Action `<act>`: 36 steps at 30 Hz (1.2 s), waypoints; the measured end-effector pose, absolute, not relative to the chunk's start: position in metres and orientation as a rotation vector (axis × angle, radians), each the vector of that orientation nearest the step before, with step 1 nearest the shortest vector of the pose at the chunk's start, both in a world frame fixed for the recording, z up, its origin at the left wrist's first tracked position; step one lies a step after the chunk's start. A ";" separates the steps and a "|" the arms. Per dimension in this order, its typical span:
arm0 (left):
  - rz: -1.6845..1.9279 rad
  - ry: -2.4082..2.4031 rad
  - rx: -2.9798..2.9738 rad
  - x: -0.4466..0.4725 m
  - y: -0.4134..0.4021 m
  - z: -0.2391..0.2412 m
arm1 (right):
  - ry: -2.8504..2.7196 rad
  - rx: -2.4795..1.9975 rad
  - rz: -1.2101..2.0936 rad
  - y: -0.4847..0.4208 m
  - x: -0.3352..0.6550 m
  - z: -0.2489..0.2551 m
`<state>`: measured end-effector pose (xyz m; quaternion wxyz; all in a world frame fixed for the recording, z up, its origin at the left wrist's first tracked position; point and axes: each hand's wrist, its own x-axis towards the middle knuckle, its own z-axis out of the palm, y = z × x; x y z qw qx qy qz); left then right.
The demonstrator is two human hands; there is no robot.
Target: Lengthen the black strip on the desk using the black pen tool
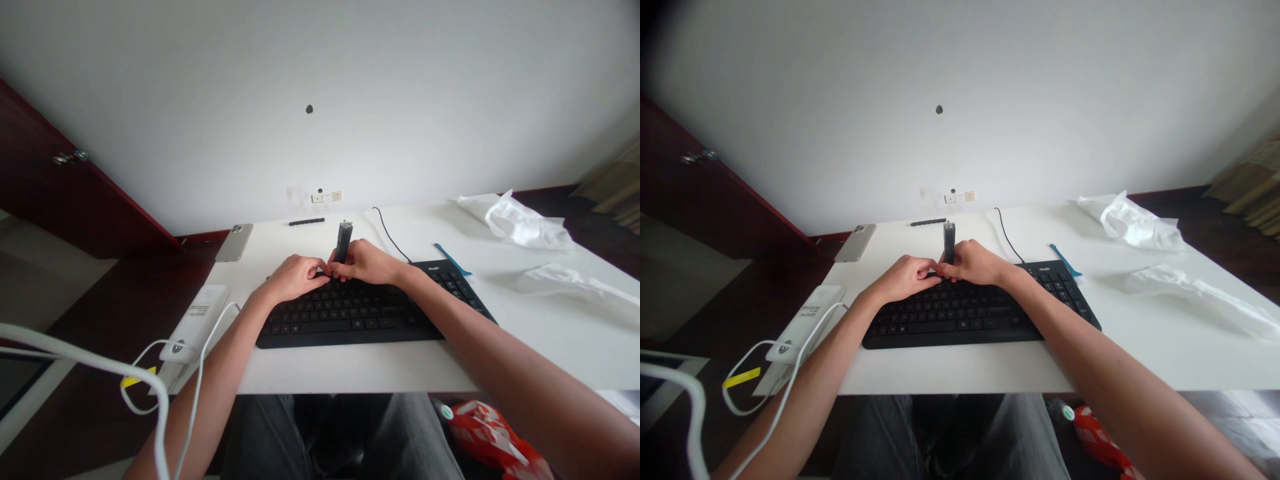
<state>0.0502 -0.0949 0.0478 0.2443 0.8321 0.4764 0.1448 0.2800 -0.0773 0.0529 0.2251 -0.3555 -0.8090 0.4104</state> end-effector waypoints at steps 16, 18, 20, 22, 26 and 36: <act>0.420 1.295 2.283 0.050 -0.097 0.051 | -2.191 -0.863 1.363 -0.066 0.290 0.049; 0.425 1.291 2.276 0.050 -0.097 0.051 | -2.245 -0.929 1.250 -0.067 0.291 0.052; 0.428 1.289 2.267 0.050 -0.097 0.052 | -2.281 -1.001 1.140 -0.068 0.292 0.055; 0.433 1.289 2.258 0.050 -0.097 0.052 | -2.292 -1.040 1.086 -0.069 0.293 0.057; 0.441 1.277 2.255 0.050 -0.097 0.052 | -2.315 -1.051 1.048 -0.069 0.293 0.057; 0.442 1.279 2.238 0.051 -0.097 0.052 | -2.350 -1.043 0.942 -0.069 0.292 0.057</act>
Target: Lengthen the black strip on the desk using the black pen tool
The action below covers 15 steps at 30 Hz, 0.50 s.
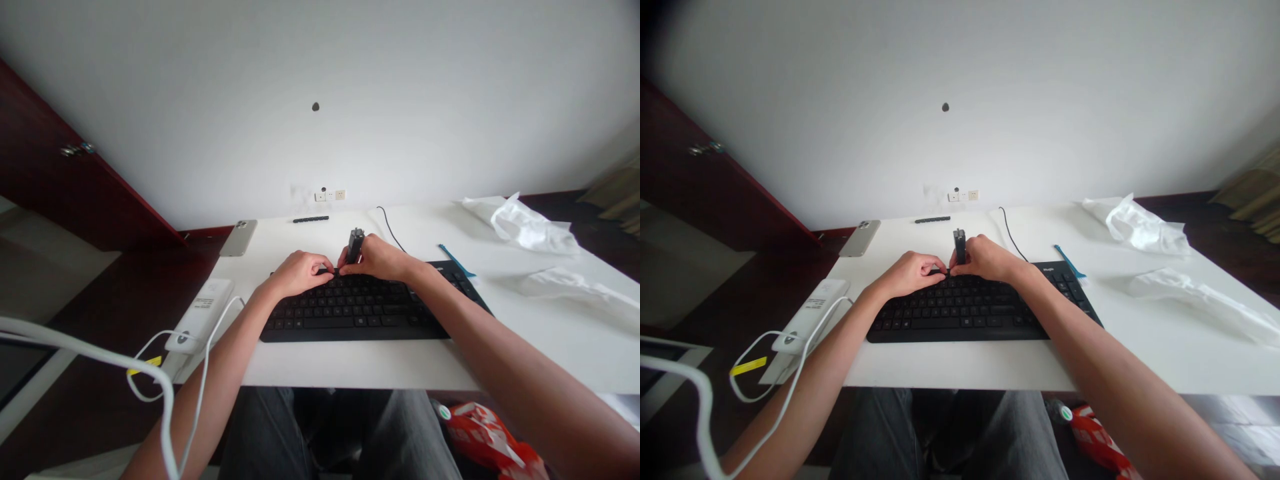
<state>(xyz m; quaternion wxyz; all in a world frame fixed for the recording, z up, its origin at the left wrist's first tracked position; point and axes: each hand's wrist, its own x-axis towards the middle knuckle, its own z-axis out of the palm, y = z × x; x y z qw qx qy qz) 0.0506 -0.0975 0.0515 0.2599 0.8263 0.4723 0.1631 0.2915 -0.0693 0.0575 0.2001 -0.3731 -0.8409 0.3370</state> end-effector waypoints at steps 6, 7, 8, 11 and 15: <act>0.442 1.335 2.254 0.053 -0.099 0.052 | -2.361 -1.080 0.917 -0.072 0.289 0.059; 0.443 1.349 2.261 0.053 -0.099 0.053 | -2.365 -1.085 0.912 -0.072 0.289 0.059; 0.445 1.357 2.268 0.053 -0.099 0.053 | -2.368 -1.088 0.907 -0.073 0.289 0.058; 0.444 1.343 2.266 0.053 -0.099 0.053 | -2.364 -1.080 0.897 -0.073 0.287 0.056; 0.443 1.319 2.233 0.051 -0.097 0.051 | -2.296 -1.040 1.036 -0.072 0.286 0.053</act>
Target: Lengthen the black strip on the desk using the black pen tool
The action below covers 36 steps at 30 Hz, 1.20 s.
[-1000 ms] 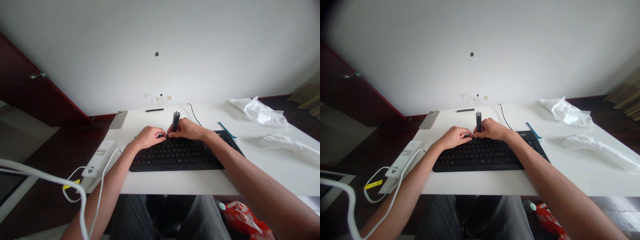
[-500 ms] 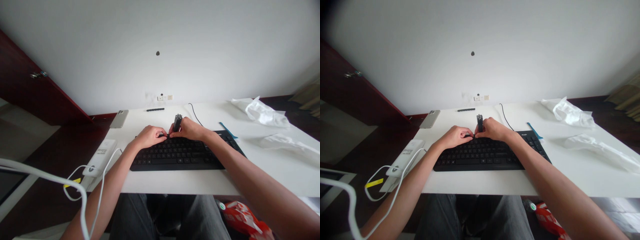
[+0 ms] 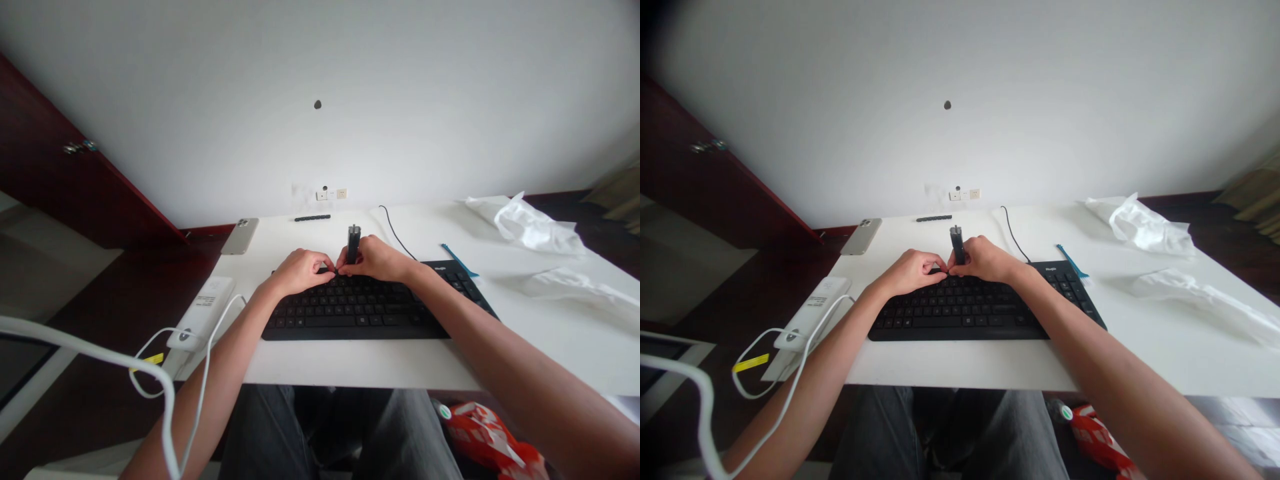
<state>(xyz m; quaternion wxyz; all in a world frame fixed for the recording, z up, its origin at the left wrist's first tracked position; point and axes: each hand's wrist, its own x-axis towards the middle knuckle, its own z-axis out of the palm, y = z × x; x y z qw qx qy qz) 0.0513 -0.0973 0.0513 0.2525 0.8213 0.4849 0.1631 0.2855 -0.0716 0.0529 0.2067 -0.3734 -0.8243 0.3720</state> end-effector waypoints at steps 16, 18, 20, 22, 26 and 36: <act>0.439 1.251 2.181 0.049 -0.097 0.053 | -2.273 -1.041 1.078 -0.071 0.287 0.052; 0.436 1.250 2.186 0.049 -0.097 0.053 | -2.228 -1.033 1.153 -0.069 0.287 0.049; 0.436 1.248 2.192 0.049 -0.097 0.053 | -2.159 -0.999 1.301 -0.066 0.288 0.046; 0.441 1.242 2.190 0.049 -0.097 0.052 | -2.094 -0.957 1.447 -0.064 0.289 0.044; 0.443 1.237 2.181 0.048 -0.097 0.051 | -2.102 -0.918 1.458 -0.063 0.290 0.043; 0.454 1.225 2.193 0.047 -0.095 0.047 | -2.151 -0.982 1.314 -0.064 0.287 0.040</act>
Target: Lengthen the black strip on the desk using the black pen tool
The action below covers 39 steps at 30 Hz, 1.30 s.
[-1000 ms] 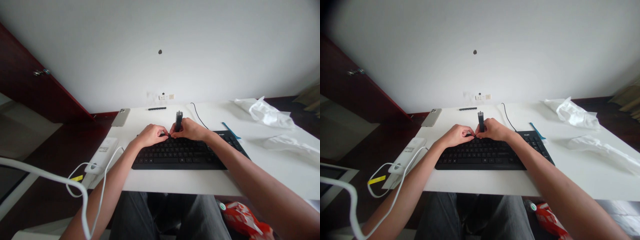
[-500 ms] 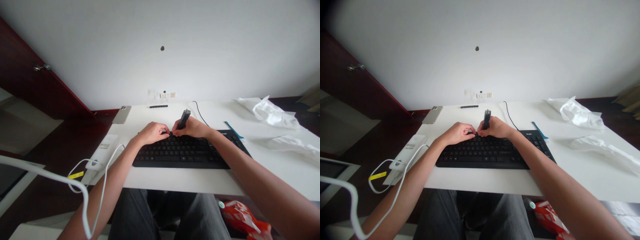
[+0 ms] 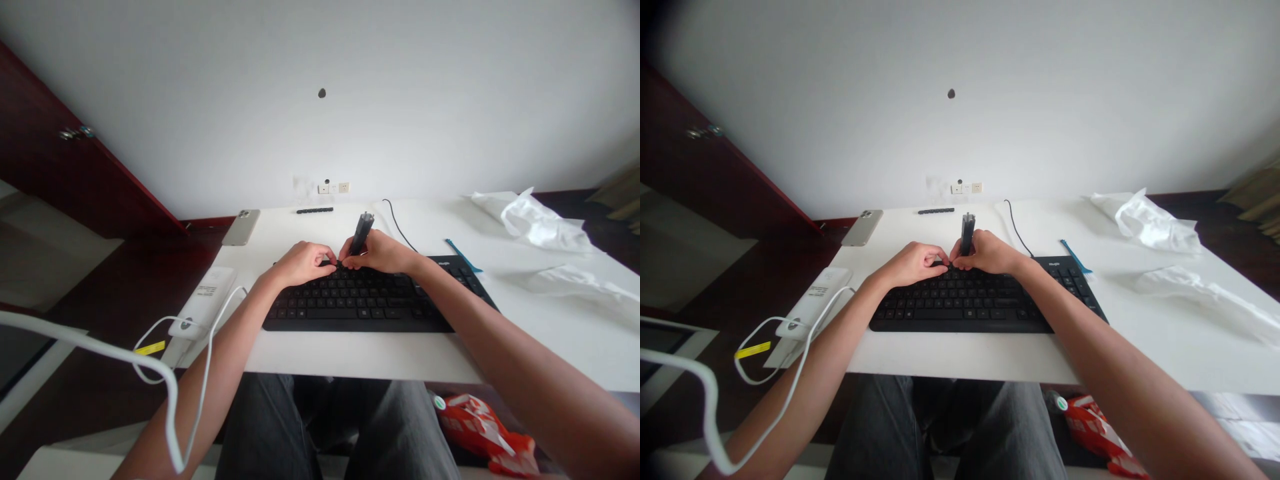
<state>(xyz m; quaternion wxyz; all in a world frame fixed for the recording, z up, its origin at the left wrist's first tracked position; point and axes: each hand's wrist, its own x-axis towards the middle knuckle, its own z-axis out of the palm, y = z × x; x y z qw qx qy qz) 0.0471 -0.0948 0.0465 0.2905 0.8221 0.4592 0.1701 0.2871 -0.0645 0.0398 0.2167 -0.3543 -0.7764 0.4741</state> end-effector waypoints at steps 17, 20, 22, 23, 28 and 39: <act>0.453 1.157 2.128 0.051 -0.096 0.045 | -2.279 -1.034 0.984 -0.072 0.281 0.048; 0.492 1.191 2.109 0.054 -0.095 0.041 | -2.278 -1.013 0.975 -0.072 0.281 0.047; 0.506 1.209 2.104 0.056 -0.094 0.039 | -2.264 -0.991 0.984 -0.072 0.280 0.047; 0.506 1.212 2.106 0.056 -0.094 0.037 | -2.257 -0.976 0.980 -0.073 0.279 0.046; 0.514 1.209 2.146 0.059 -0.091 0.035 | -2.245 -0.929 0.889 -0.076 0.275 0.045; 0.535 1.104 2.119 0.055 -0.084 0.027 | -2.064 -0.885 1.242 -0.077 0.266 0.036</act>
